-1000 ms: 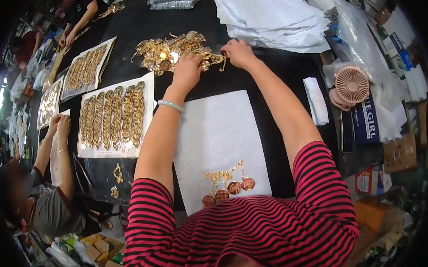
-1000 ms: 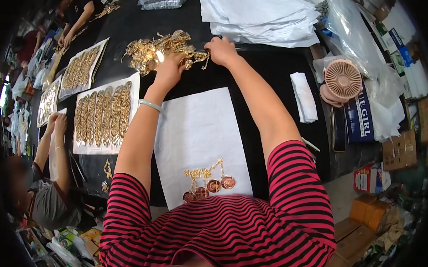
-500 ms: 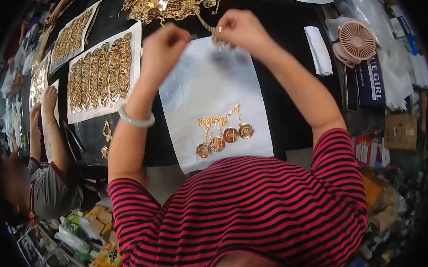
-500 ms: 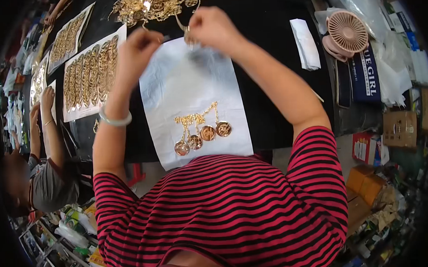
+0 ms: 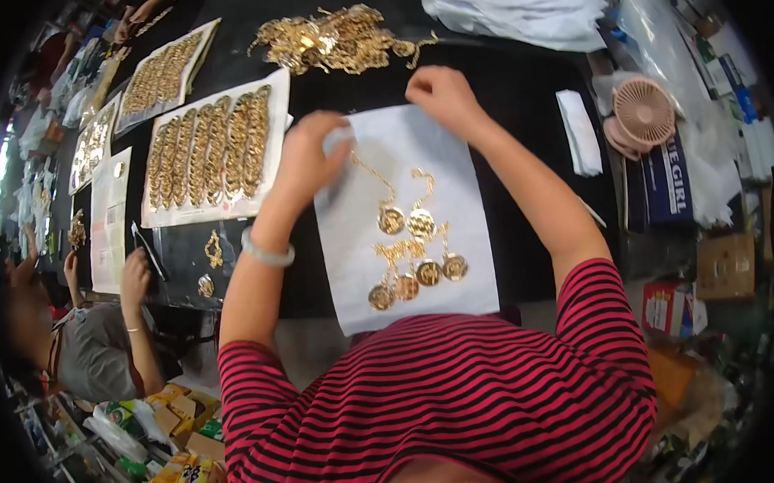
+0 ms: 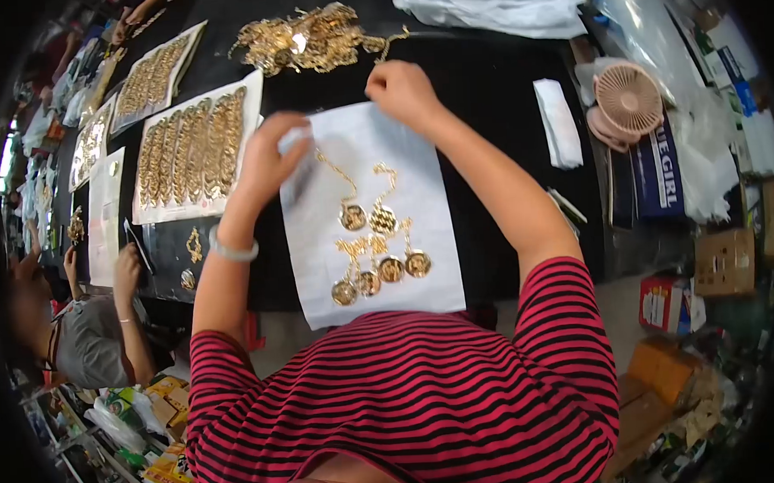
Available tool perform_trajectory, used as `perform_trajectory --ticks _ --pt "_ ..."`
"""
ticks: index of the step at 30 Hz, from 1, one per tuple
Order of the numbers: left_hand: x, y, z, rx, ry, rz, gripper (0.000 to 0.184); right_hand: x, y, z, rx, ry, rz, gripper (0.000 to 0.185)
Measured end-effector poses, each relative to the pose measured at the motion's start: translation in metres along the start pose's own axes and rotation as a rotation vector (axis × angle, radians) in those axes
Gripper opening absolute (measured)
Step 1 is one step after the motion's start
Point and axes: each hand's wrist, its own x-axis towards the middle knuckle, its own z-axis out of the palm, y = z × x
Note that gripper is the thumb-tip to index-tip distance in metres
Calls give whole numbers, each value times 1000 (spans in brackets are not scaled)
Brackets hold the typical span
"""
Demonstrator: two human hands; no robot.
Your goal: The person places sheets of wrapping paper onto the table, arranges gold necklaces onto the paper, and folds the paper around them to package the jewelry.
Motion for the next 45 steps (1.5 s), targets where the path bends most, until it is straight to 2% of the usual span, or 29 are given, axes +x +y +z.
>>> perform_trajectory --ticks 2,3,4,6,7,11,12,13,15,16,19,21,22,24,26,28,30,34,37,38,41,42,44,45 --pt "56 -45 -1 161 145 -110 23 61 30 16 -309 72 -136 14" --pt "79 -70 2 300 206 -133 25 76 38 23 -302 81 -153 14" --pt "95 -89 5 311 218 -124 25 91 44 27 -424 35 -173 15" --pt "122 -123 16 506 258 -238 29 113 57 31 -672 -58 -190 17" --pt "133 -130 17 599 274 -293 32 121 56 29 -675 -47 -187 17" --pt "134 -150 21 771 270 -93 37 129 56 24 -656 -146 -171 16" --pt "129 -149 23 763 251 -98 37 134 63 23 -694 1 -190 19" --pt "129 -146 19 636 225 -185 37 134 64 22 -730 148 -211 21" --pt "135 -135 7 383 190 -363 36 133 30 -1 -426 162 -1 18" --pt "134 -133 5 377 179 -375 36 126 20 -5 -426 148 8 18" --pt "144 -124 -15 189 162 -382 34 109 -4 -25 622 114 502 15" --pt "137 -118 -30 -532 44 -519 32 68 -12 -33 610 74 520 15" --pt "123 -94 -31 -543 21 -540 32 39 -19 -35 608 35 519 17" --pt "81 -27 -43 -720 173 -657 27 -9 -26 -38 559 -34 530 22" --pt "28 -6 -31 -650 126 -635 18 -59 -23 -34 490 -96 565 25" --pt "-30 19 -11 -630 90 -596 18 -104 -24 -30 437 -143 588 25" --pt "-81 17 13 -423 25 -555 20 -136 -27 -27 407 -169 597 25" --pt "-115 44 27 -227 -94 -603 25 -168 -29 -22 286 -209 536 24" --pt "-103 64 16 307 -141 -283 33 -164 -37 -22 -294 -125 82 23" --pt "-95 61 18 312 -128 -274 33 -156 -36 -19 -298 -113 70 23" --pt "-61 29 41 -51 88 -73 39 -120 -24 7 -11 -22 3 21" --pt "-59 21 50 -42 99 -60 39 -115 -21 16 -12 -11 -13 21" --pt "-50 6 67 -74 20 -2 44 -112 -15 37 33 43 -172 20" --pt "-51 18 65 -173 -59 -92 43 -111 -17 40 54 68 -246 20"
